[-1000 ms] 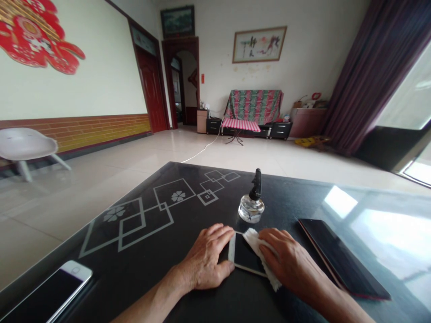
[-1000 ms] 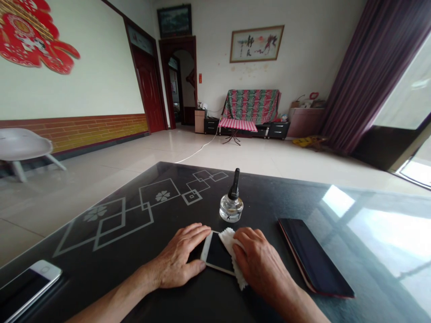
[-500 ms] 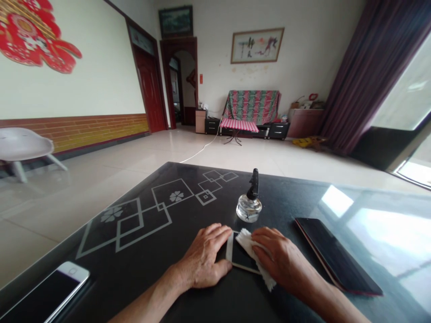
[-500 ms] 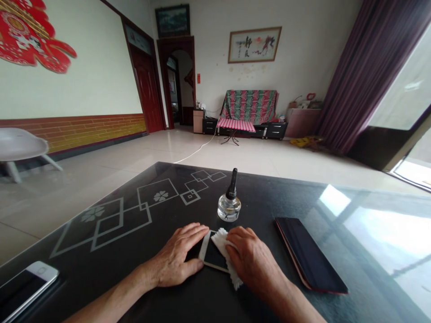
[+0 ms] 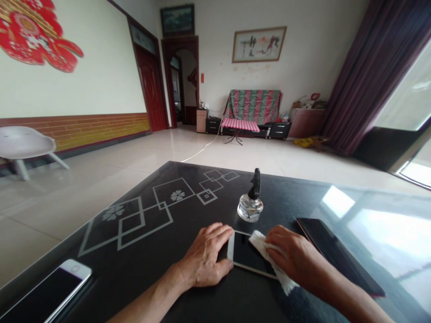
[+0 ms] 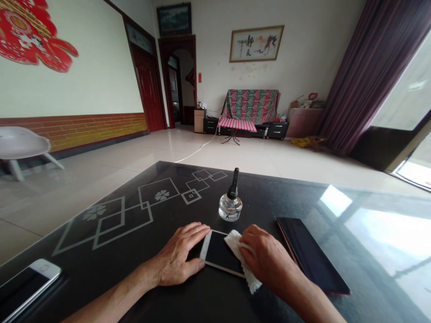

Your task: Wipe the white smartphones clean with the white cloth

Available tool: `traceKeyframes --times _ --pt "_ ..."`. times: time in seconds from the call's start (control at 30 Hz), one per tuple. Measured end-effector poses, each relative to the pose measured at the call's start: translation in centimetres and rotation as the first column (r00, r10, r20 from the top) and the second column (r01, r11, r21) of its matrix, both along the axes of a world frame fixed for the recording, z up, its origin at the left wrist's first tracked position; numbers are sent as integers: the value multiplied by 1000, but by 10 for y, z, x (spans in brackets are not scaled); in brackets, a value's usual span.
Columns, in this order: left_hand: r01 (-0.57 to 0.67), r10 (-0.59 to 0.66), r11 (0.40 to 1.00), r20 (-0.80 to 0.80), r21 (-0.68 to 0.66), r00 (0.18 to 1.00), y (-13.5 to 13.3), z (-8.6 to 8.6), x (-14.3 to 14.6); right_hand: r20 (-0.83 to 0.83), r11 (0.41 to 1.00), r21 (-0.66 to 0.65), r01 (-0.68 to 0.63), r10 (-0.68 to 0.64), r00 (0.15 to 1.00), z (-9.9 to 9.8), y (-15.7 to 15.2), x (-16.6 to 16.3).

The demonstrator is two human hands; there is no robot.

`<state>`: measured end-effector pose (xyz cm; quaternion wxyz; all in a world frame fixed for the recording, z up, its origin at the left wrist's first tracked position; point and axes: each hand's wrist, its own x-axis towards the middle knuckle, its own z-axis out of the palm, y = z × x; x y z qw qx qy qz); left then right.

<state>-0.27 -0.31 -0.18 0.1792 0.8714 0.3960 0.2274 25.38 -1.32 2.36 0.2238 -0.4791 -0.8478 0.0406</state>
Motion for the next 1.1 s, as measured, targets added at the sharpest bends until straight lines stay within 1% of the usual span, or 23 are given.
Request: traceKeyframes --times 0.07,0.1,0.2,0.3,0.4,0.53,0.73,0.83,0.97,1.1 --pt "-2 2 1000 -1 4 1000 0 -1 0 -9 998 -48 -44 44 999 -1 -4 -12" --pt "-5 5 1000 -3 5 1000 0 -1 0 -14 997 -67 -43 42 999 -2 -6 -19" --pt "-13 13 1000 -13 3 1000 0 -1 0 -43 998 -64 -27 25 999 -4 -12 -35" --pt "-19 19 1000 -27 -7 999 0 -1 0 -57 998 -58 -34 31 998 -4 -13 -41" --pt "-21 21 1000 -28 -16 999 0 -1 0 -48 995 -78 -55 51 998 -1 -11 -35" --pt "-18 18 1000 -31 -22 999 0 1 -1 17 991 -128 -50 53 998 5 -3 -12" --pt "-17 15 999 -43 -50 999 -1 4 -1 162 973 -208 100 -66 985 18 4 17" --pt "-18 15 998 -53 -54 999 -1 6 -1 179 960 -233 155 -114 977 21 5 22" --pt "-21 17 998 -71 -54 997 0 5 -1 201 968 -208 142 -100 975 20 5 23" --pt "-23 19 999 -69 -50 997 1 2 -2 253 949 -254 185 -120 960 31 -2 18"
